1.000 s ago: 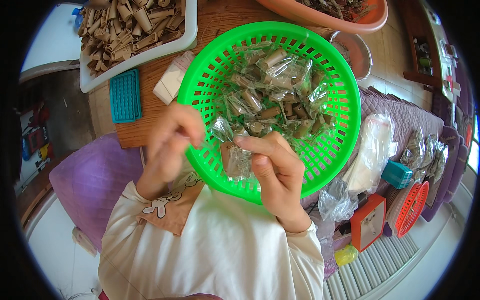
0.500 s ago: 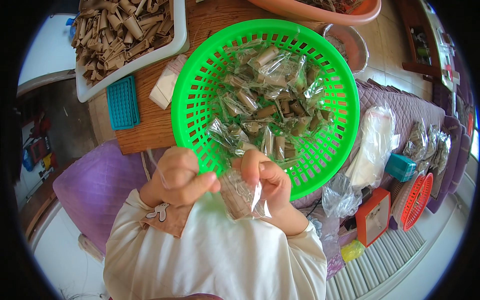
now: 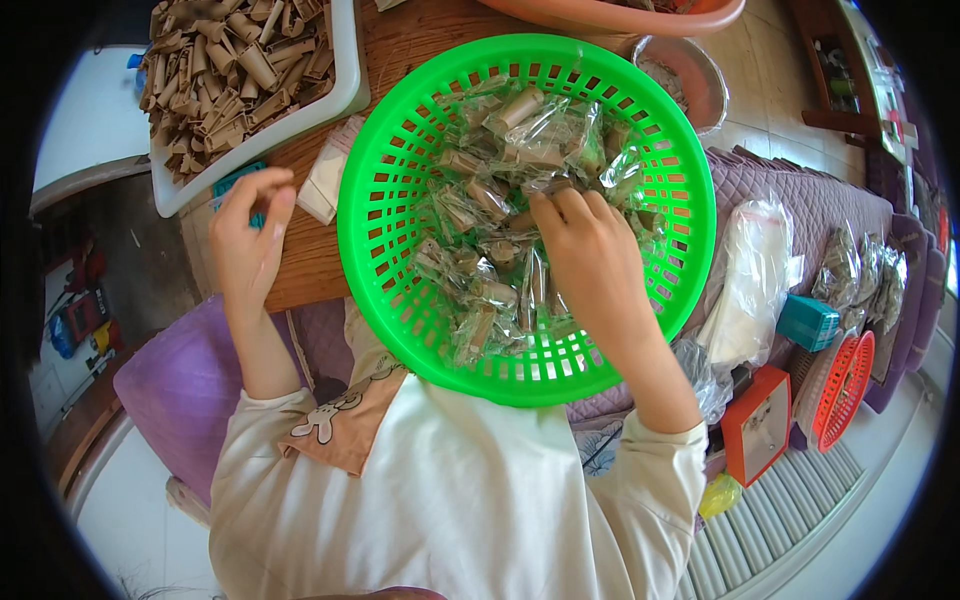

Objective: The person packs small brown cylindrical items into plastic bags by hand.

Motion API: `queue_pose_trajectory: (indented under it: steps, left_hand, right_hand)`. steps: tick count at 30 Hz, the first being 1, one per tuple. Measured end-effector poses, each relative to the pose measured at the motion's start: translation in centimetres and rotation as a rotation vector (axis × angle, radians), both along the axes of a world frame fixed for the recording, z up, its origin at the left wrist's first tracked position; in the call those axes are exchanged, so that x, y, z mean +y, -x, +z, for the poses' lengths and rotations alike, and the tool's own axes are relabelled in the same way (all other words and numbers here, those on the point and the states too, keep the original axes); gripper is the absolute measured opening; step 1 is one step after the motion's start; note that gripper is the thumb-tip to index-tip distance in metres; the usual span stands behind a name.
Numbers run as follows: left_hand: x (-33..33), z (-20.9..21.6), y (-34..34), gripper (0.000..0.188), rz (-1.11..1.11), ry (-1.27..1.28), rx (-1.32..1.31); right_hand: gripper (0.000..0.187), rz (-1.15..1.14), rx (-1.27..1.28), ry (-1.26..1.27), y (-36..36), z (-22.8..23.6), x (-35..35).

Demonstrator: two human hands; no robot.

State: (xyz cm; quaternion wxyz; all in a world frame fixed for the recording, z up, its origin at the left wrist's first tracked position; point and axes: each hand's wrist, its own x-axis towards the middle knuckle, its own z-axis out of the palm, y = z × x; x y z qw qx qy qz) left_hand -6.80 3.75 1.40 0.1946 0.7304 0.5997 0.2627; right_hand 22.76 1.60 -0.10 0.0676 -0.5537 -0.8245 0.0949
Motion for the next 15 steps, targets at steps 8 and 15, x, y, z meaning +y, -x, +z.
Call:
queue_pose_trajectory:
  steps: [8, 15]
  left_hand:
    - [1.9, -10.8, 2.1, 0.035, 0.212, -0.029, 0.284]
    - [3.4, -11.0, 2.8, 0.025, 0.348, 0.342, 0.052]
  right_hand:
    - [0.011, 0.223, -0.203, 0.126, 1.0, -3.3, 0.3]
    - [0.007, 0.148, -0.068, 0.317, 0.2, -3.4, 0.1]
